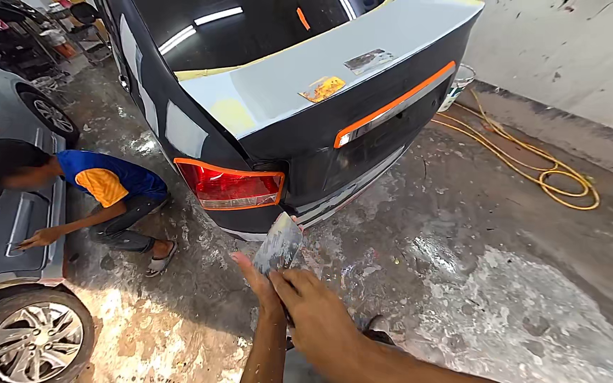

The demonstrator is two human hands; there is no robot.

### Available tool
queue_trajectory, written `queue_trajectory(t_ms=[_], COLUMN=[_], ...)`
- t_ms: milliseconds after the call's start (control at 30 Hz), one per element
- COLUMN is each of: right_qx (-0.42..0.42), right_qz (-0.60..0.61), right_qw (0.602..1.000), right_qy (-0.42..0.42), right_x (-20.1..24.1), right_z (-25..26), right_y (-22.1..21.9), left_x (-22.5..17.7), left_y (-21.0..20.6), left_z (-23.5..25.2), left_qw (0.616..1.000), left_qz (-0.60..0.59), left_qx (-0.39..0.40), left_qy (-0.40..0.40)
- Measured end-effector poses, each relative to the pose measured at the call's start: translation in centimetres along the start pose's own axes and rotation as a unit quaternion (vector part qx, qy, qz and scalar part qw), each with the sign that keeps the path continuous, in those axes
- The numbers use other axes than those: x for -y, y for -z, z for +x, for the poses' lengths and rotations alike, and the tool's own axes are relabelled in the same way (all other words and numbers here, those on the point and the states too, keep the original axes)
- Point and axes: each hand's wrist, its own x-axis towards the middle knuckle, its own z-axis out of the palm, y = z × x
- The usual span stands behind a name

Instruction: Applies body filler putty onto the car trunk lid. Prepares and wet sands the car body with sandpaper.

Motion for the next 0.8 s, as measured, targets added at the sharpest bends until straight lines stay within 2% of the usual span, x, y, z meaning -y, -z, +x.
queue_trajectory(t_ms=[67, 133, 267, 300, 367, 433, 533, 633, 733, 800], right_qx=[0.046, 0.070, -0.001, 0.017, 0.092, 0.061, 0.009, -0.011, -0.001, -0.001], right_qz=[0.014, 0.016, -0.002, 0.005, 0.059, 0.126, 0.235, 0.345, 0.331, 0.313], right_qw=[0.998, 0.994, 1.000, 1.000, 0.989, 0.983, 0.965, 0.920, 0.925, 0.939], right_qy=[-0.045, -0.080, -0.009, -0.025, -0.102, -0.121, -0.119, -0.184, -0.188, -0.144], right_x=[-1.3, -2.5, 0.0, -0.3, -2.1, -4.7, -8.4, -10.3, -10.4, -10.4], right_z=[1.7, 3.4, 0.0, 0.4, 3.1, 4.9, 4.9, 4.4, 3.7, 3.3], right_y=[0.0, 0.1, -0.2, -0.2, 1.0, 2.7, 5.0, 5.9, 5.4, 5.1], left_x=[0.3, 0.9, 0.2, 0.2, 0.7, 0.5, -0.3, -0.9, -1.5, -2.1], left_y=[-1.0, -0.7, 0.0, -0.1, -0.2, -0.3, 0.3, 1.4, 1.8, 3.1], left_z=[-0.4, -0.5, 0.2, 0.3, 0.2, 0.3, 0.9, 0.7, -0.6, -0.6], left_qw=[0.997, 0.999, 0.996, 0.997, 0.998, 0.998, 0.993, 0.977, 0.968, 0.965], left_qz=[0.034, 0.026, 0.057, 0.051, 0.024, 0.015, -0.060, -0.143, -0.145, -0.152], left_qx=[-0.063, -0.040, -0.050, -0.053, -0.048, -0.044, -0.056, -0.062, -0.066, -0.009], left_qy=[-0.007, 0.022, -0.041, -0.033, 0.013, 0.039, 0.087, 0.146, 0.193, 0.212])
